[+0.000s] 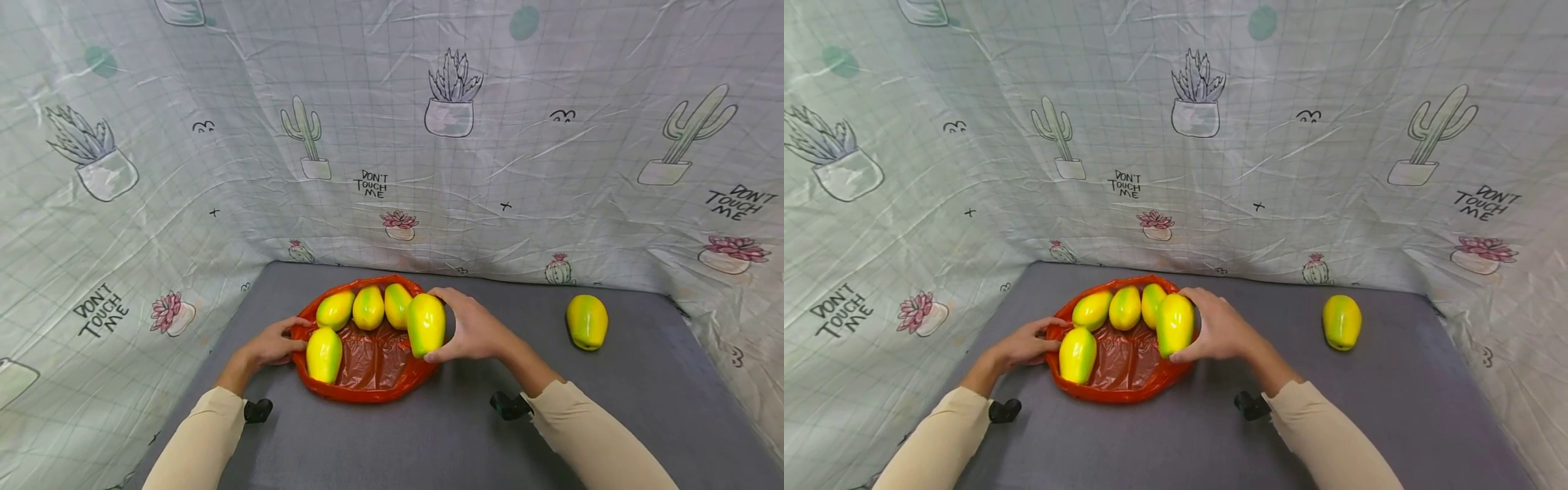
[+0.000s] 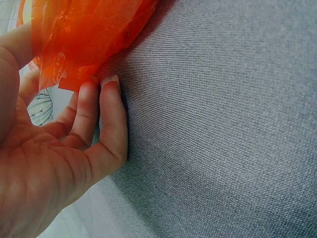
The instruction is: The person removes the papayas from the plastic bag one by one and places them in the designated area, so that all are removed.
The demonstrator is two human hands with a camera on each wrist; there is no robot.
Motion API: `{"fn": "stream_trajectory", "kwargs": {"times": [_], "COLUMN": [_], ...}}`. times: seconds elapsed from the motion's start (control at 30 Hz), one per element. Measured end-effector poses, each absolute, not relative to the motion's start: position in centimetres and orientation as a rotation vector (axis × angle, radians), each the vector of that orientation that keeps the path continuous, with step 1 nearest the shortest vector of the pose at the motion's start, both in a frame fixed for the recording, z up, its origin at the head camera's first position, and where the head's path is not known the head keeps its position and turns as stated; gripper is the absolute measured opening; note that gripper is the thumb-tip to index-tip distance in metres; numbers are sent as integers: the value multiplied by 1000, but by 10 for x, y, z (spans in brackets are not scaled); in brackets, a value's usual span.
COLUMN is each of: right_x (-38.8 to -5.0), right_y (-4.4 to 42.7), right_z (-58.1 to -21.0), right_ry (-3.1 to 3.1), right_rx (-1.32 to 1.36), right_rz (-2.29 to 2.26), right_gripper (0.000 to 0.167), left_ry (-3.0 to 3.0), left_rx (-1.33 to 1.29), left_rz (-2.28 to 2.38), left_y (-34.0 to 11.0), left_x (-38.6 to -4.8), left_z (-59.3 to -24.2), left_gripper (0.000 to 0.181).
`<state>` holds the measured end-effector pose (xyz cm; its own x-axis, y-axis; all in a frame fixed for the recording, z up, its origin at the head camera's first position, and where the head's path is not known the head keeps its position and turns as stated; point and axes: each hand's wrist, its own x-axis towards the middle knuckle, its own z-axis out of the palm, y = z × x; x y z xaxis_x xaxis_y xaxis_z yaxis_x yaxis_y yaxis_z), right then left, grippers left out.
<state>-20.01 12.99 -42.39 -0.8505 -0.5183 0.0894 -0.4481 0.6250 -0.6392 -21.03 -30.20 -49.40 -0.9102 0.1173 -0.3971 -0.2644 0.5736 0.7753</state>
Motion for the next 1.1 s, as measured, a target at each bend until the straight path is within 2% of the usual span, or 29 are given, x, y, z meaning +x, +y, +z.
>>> {"fn": "stream_trajectory", "kwargs": {"times": [1.1], "right_x": [-204], "right_y": [179], "right_z": [-425], "right_ry": [2824], "right_rx": [-767], "right_rz": [-996], "right_gripper": [107], "left_ry": [2420], "left_rx": [-82], "left_rz": [1273], "left_y": [-303], "left_x": [-210], "left_z": [-493], "left_gripper": [58]}}
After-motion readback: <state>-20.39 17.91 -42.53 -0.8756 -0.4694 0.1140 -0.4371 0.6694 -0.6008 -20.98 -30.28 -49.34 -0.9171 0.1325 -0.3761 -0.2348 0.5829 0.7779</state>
